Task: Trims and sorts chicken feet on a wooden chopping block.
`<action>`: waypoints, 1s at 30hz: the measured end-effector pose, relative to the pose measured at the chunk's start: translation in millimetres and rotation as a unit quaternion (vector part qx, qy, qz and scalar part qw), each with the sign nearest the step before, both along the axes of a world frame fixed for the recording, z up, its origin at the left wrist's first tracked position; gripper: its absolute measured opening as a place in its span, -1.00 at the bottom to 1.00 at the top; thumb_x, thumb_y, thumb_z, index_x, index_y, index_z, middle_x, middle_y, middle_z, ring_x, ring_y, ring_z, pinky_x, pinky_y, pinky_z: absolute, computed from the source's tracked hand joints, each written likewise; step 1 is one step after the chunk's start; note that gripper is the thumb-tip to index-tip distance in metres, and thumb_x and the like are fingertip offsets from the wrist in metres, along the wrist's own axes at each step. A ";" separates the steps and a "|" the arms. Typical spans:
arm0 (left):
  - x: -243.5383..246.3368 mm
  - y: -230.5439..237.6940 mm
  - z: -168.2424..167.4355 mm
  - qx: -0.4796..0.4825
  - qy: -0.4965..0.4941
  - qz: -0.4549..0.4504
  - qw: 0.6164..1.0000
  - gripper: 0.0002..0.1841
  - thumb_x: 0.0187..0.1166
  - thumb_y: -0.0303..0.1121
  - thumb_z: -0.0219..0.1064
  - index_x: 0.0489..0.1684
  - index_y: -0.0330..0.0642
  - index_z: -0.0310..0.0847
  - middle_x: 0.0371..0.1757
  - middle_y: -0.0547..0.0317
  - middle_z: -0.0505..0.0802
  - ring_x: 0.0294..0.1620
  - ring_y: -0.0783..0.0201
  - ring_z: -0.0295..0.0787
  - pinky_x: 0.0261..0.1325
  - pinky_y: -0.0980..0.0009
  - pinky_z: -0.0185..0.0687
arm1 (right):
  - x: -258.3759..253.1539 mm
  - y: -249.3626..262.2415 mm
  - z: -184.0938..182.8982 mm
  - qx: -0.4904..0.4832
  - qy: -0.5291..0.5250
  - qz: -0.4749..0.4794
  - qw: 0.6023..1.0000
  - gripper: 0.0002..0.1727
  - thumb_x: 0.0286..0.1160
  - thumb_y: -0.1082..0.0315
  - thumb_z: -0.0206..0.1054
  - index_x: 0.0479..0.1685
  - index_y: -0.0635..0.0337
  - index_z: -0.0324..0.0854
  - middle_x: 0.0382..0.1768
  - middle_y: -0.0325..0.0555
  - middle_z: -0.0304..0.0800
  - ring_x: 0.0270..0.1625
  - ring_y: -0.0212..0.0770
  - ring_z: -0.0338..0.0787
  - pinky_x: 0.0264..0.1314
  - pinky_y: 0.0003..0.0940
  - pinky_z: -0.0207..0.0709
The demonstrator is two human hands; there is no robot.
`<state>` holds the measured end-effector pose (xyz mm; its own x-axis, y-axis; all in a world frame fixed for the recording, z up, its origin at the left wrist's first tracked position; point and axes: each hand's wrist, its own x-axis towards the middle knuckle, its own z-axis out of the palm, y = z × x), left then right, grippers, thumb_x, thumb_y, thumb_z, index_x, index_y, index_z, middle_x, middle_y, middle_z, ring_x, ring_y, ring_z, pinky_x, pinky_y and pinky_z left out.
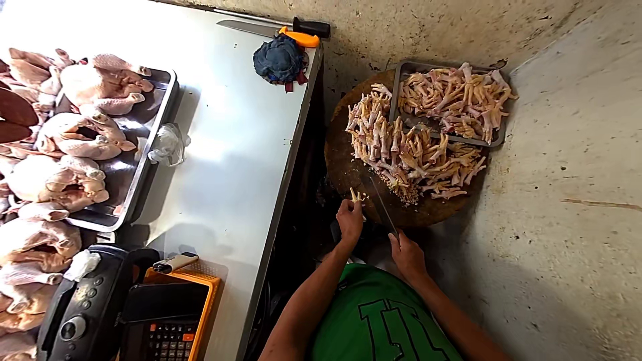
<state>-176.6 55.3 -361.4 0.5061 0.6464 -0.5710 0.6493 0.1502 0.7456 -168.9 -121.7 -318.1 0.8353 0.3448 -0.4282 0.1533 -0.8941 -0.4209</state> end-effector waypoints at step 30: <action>200.2 93.6 112.6 0.258 -0.079 -0.189 0.944 -0.57 0.74 -0.21 0.24 0.42 -0.32 0.55 -0.04 -0.16 0.85 0.06 -0.08 0.82 0.25 -0.07 0.70 | 72.8 -10.8 16.5 -0.103 0.202 0.000 0.974 -0.42 0.87 -0.06 -0.02 0.48 0.23 0.56 0.07 0.29 0.85 0.20 0.29 0.84 0.25 0.27 0.63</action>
<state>23.7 148.9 -248.7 0.8086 0.5742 -0.1284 0.4590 -0.4791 0.7481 -96.1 -132.5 -301.6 0.5849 0.2167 -0.7816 0.0117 -0.9658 -0.2590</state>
